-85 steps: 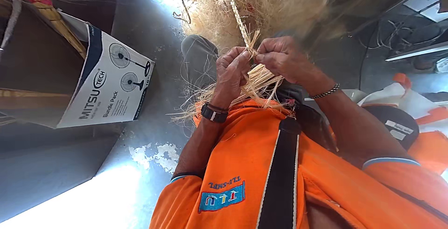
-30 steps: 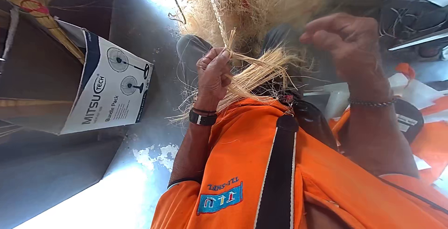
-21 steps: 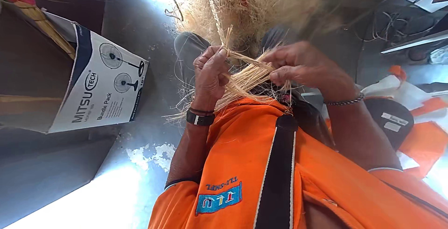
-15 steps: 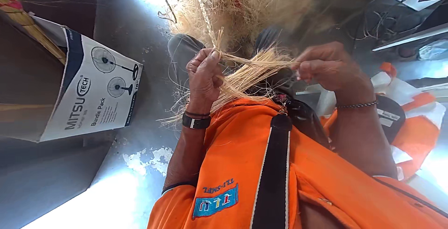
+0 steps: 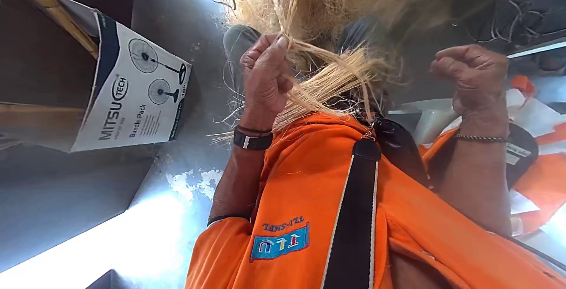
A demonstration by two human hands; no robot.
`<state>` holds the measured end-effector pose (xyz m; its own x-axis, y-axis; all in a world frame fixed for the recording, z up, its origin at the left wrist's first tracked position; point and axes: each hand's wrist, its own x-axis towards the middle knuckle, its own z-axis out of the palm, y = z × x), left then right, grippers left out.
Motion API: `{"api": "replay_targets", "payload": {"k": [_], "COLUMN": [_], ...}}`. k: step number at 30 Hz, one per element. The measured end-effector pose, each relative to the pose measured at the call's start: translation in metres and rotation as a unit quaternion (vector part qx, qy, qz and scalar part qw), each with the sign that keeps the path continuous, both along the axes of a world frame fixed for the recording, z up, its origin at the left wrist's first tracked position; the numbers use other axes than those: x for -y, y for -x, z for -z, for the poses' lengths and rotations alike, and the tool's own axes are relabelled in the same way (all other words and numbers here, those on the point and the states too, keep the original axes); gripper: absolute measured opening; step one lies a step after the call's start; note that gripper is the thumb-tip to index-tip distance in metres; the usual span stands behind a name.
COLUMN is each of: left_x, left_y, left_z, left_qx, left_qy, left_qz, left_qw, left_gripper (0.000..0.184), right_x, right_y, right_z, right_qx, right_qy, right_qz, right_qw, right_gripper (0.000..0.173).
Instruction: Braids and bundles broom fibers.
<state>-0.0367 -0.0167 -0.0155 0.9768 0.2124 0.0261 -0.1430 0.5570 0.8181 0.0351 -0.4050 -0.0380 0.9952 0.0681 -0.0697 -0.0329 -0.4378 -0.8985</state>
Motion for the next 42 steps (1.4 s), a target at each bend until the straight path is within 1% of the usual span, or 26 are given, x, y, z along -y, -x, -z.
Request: {"api": "replay_targets", "payload": {"k": [2,4,8,11,13,16,19,21,23,24,26,28,30,31,32,33,35,36,38,39,41,42], "left_x": [-0.004,-0.010,-0.029,-0.043,-0.051,-0.065,-0.076,-0.082,-0.087,-0.090,-0.097,-0.109,-0.125,-0.138,-0.150,-0.162,-0.187,-0.201,-0.221,-0.224,-0.226,-0.227], "left_y": [-0.001,-0.001,0.005,0.009,0.011,0.013,0.015,0.014,0.014,0.014,0.012,0.014,0.018,0.021,0.023,0.024,0.027,0.025,0.015,0.012,0.012,0.014], "left_z": [-0.011,-0.020,-0.028,-0.030,-0.030,-0.028,-0.028,-0.034,-0.043,-0.046,-0.051,-0.053,-0.053,-0.050,-0.049,-0.050,-0.054,-0.056,-0.063,-0.065,-0.068,-0.069], "left_qx": [-0.002,-0.002,0.024,0.046,0.058,0.084,0.126,0.133,0.124,0.130,0.140,0.128,0.115,0.117,0.116,0.109,0.081,0.065,0.022,0.006,-0.005,-0.005], "left_qy": [0.018,0.052,0.116,0.185,0.188,0.164,0.167,0.169,0.166,0.157,0.167,0.157,0.134,0.119,0.099,0.074,-0.015,-0.035,0.021,0.039,0.040,0.026], "left_qz": [0.015,0.029,0.058,0.053,0.037,0.025,0.032,0.028,-0.017,-0.039,-0.060,-0.061,-0.038,-0.011,-0.008,-0.015,-0.019,-0.010,-0.031,-0.040,-0.053,-0.049], "left_qw": [1.000,0.998,0.991,0.980,0.980,0.983,0.977,0.976,0.978,0.978,0.974,0.977,0.984,0.986,0.988,0.991,0.996,0.997,0.999,0.998,0.998,0.998], "left_gripper": [0.023,0.025,0.028,0.030,0.032,0.033,0.026,0.025,0.032,0.037,0.037,0.033,0.029,0.030,0.030,0.031,0.032,0.029,0.023,0.024,0.026,0.026], "right_x": [-0.012,-0.028,-0.066,-0.085,-0.091,-0.089,-0.084,-0.082,-0.083,-0.085,-0.092,-0.098,-0.104,-0.107,-0.109,-0.109,-0.108,-0.106,-0.103,-0.102,-0.105,-0.108], "right_y": [-0.003,-0.008,-0.011,-0.011,-0.011,-0.013,-0.016,-0.014,-0.012,-0.010,-0.009,-0.015,-0.025,-0.029,-0.034,-0.038,-0.043,-0.044,-0.043,-0.042,-0.044,-0.045], "right_z": [-0.007,-0.016,-0.030,-0.015,0.004,0.029,0.040,0.042,0.046,0.047,0.046,0.041,0.028,0.022,0.016,0.013,0.010,0.011,0.016,0.018,0.023,0.025], "right_qx": [0.042,0.078,0.146,0.161,0.183,0.190,0.184,0.190,0.205,0.214,0.238,0.250,0.215,0.193,0.172,0.158,0.151,0.157,0.170,0.172,0.175,0.178], "right_qy": [0.005,0.029,0.085,0.105,0.123,0.164,0.189,0.178,0.165,0.160,0.147,0.110,0.069,0.051,0.037,0.035,0.047,0.054,0.073,0.081,0.090,0.097], "right_qz": [-0.006,-0.038,-0.191,-0.283,-0.302,-0.297,-0.285,-0.285,-0.284,-0.274,-0.232,-0.190,-0.162,-0.150,-0.139,-0.132,-0.127,-0.128,-0.143,-0.155,-0.185,-0.204], "right_qw": [0.999,0.996,0.967,0.940,0.927,0.921,0.921,0.922,0.922,0.924,0.931,0.943,0.961,0.968,0.974,0.978,0.979,0.978,0.972,0.969,0.963,0.958], "right_gripper": [0.024,0.023,0.018,0.013,0.011,0.015,0.020,0.018,0.017,0.016,0.017,0.019,0.022,0.023,0.024,0.025,0.024,0.023,0.021,0.021,0.021,0.021]}}
